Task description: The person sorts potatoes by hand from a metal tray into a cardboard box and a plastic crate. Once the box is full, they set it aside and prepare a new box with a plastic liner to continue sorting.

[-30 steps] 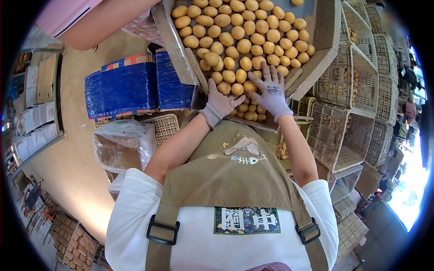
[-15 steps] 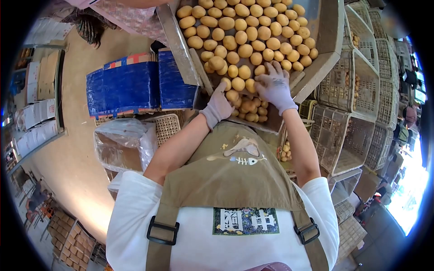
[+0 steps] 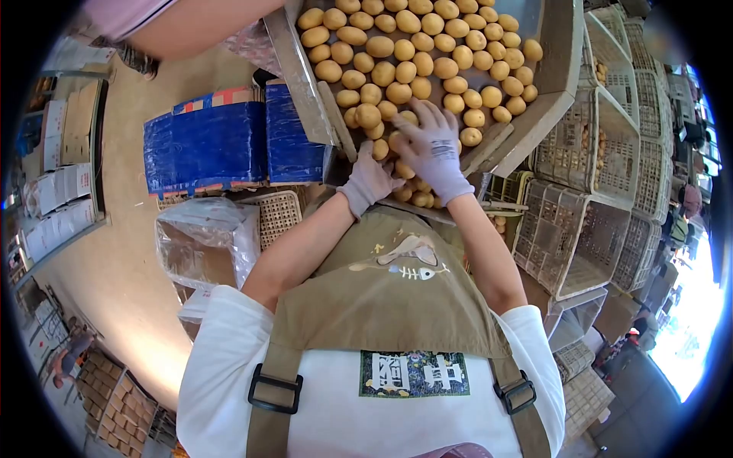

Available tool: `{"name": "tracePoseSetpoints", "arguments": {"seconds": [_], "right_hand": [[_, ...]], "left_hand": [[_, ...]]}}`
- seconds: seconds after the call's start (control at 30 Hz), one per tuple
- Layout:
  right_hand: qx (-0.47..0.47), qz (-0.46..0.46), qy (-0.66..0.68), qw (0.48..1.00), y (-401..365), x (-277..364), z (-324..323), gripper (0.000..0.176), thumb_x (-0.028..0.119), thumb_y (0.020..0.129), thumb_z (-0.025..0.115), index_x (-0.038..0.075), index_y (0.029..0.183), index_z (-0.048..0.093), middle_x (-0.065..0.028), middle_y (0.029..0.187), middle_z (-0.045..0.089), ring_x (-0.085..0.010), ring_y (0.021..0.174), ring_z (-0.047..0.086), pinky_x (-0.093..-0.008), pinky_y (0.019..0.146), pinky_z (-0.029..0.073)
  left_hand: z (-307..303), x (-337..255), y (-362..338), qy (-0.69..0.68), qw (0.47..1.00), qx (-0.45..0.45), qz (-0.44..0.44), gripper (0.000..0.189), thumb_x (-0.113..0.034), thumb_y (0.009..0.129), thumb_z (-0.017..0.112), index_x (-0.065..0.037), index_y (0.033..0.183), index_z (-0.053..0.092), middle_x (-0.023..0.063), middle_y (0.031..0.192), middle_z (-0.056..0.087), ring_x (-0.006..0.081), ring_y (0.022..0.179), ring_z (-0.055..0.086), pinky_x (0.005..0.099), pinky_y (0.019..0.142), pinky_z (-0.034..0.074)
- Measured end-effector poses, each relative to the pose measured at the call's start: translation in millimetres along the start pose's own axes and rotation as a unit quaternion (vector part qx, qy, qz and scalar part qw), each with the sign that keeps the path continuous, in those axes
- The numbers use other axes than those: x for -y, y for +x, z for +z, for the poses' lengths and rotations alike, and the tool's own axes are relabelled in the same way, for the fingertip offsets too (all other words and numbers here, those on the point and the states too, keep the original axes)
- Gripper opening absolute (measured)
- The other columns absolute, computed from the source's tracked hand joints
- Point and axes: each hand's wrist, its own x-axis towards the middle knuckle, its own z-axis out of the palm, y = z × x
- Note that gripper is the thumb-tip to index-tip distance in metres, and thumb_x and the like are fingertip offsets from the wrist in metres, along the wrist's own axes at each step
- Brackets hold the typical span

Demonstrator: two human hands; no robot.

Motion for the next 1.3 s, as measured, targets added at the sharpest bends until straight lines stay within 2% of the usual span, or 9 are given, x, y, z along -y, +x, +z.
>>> {"name": "tracePoseSetpoints", "arguments": {"seconds": [0.17, 0.3, 0.37, 0.63, 0.7, 0.83, 0.87, 0.97, 1.3], "right_hand": [[0.112, 0.022, -0.071, 0.991, -22.1, -21.9, -13.1, 0.068, 0.043, 0.082, 0.071, 0.042, 0.147, 0.049, -0.0121, 0.161, 0.032, -0.0384, 0.146, 0.032, -0.0616, 0.117, 0.018], [0.143, 0.047, -0.08, 0.985, -33.6, -36.7, -23.5, 0.076, 0.04, 0.082, 0.073, 0.047, 0.151, 0.041, -0.0154, 0.165, 0.024, -0.0368, 0.149, 0.028, -0.0605, 0.119, 0.016], [0.146, 0.05, -0.082, 0.985, -34.1, -36.3, -22.7, 0.077, 0.04, 0.082, 0.072, 0.047, 0.151, 0.039, -0.0157, 0.165, 0.023, -0.0366, 0.15, 0.027, -0.0603, 0.119, 0.017], [0.007, 0.156, 0.071, 0.985, -17.4, -47.7, -27.5, 0.052, 0.035, 0.084, 0.069, 0.026, 0.135, 0.064, -0.0193, 0.147, 0.05, -0.041, 0.128, 0.05, -0.0506, 0.111, 0.036], [-0.045, 0.063, -0.162, 0.984, -15.1, -49.0, -28.7, 0.049, 0.037, 0.084, 0.069, 0.024, 0.132, 0.066, -0.018, 0.145, 0.052, -0.0413, 0.12, 0.056, -0.0446, 0.108, 0.041], [0.059, 0.2, 0.113, 0.972, -1.5, -71.0, -32.7, 0.059, 0.046, 0.084, 0.068, 0.03, 0.14, 0.059, -0.0187, 0.155, 0.041, -0.0432, 0.138, 0.041, -0.0592, 0.113, 0.031], [0.035, 0.183, 0.019, 0.982, -4.9, -68.0, -28.4, 0.062, 0.048, 0.084, 0.068, 0.033, 0.143, 0.055, -0.019, 0.158, 0.036, -0.044, 0.143, 0.033, -0.0633, 0.114, 0.026], [0.183, 0.155, -0.101, 0.965, -7.3, -28.3, -28.6, 0.073, 0.06, 0.084, 0.065, 0.042, 0.151, 0.042, -0.0221, 0.166, 0.014, -0.0471, 0.153, 0.005, -0.0685, 0.117, 0.005], [0.175, 0.07, -0.097, 0.977, -31.5, -29.0, -18.7, 0.07, 0.052, 0.082, 0.067, 0.043, 0.148, 0.047, -0.0152, 0.168, 0.016, -0.0424, 0.154, 0.013, -0.0683, 0.116, -0.001]], "left_hand": [[-89.5, -2.6, 63.4, 0.584, 0.782, 0.144, 0.164, 0.055, -0.053, 0.098, 0.052, -0.021, 0.141, 0.049, 0.0002, 0.143, 0.051, 0.0197, 0.137, 0.041, 0.0601, 0.116, 0.026], [-30.7, -4.9, 1.0, 0.217, 0.947, 0.192, 0.141, 0.078, -0.071, 0.09, 0.053, -0.022, 0.149, 0.038, 0.0031, 0.152, 0.042, 0.0242, 0.143, 0.033, 0.0622, 0.119, 0.021], [9.3, -8.3, -22.4, -0.039, 0.995, 0.085, 0.027, 0.088, -0.078, 0.086, 0.052, -0.023, 0.152, 0.033, 0.0045, 0.157, 0.036, 0.0273, 0.146, 0.029, 0.0646, 0.119, 0.019], [-3.2, -6.5, -10.0, 0.013, 0.993, 0.112, 0.031, 0.067, -0.065, 0.095, 0.05, -0.026, 0.149, 0.039, -0.0007, 0.153, 0.044, 0.0229, 0.143, 0.036, 0.0654, 0.118, 0.018], [-0.2, -5.7, -10.0, 0.045, 0.998, 0.041, 0.011, 0.057, -0.058, 0.098, 0.049, -0.025, 0.146, 0.045, -0.002, 0.151, 0.046, 0.0202, 0.141, 0.039, 0.0654, 0.118, 0.019], [-7.8, -2.3, 2.4, 0.038, 0.986, 0.161, 0.03, 0.064, -0.058, 0.098, 0.048, -0.02, 0.149, 0.042, 0.0027, 0.152, 0.047, 0.0191, 0.145, 0.035, 0.0642, 0.117, 0.019], [-9.3, -0.7, 3.9, 0.123, 0.968, 0.202, 0.083, 0.077, -0.068, 0.096, 0.042, -0.019, 0.154, 0.033, 0.0051, 0.155, 0.043, 0.0231, 0.148, 0.032, 0.0682, 0.116, 0.016], [19.0, -2.6, -17.1, 0.012, 0.999, 0.023, 0.028, 0.085, -0.076, 0.093, 0.032, -0.02, 0.157, 0.029, 0.0057, 0.159, 0.035, 0.0283, 0.149, 0.03, 0.0741, 0.113, 0.018], [4.5, -2.7, -7.0, -0.044, 0.992, 0.12, -0.006, 0.088, -0.08, 0.091, 0.031, -0.024, 0.158, 0.024, 0.0065, 0.161, 0.03, 0.03, 0.148, 0.028, 0.0734, 0.113, 0.02]]}}
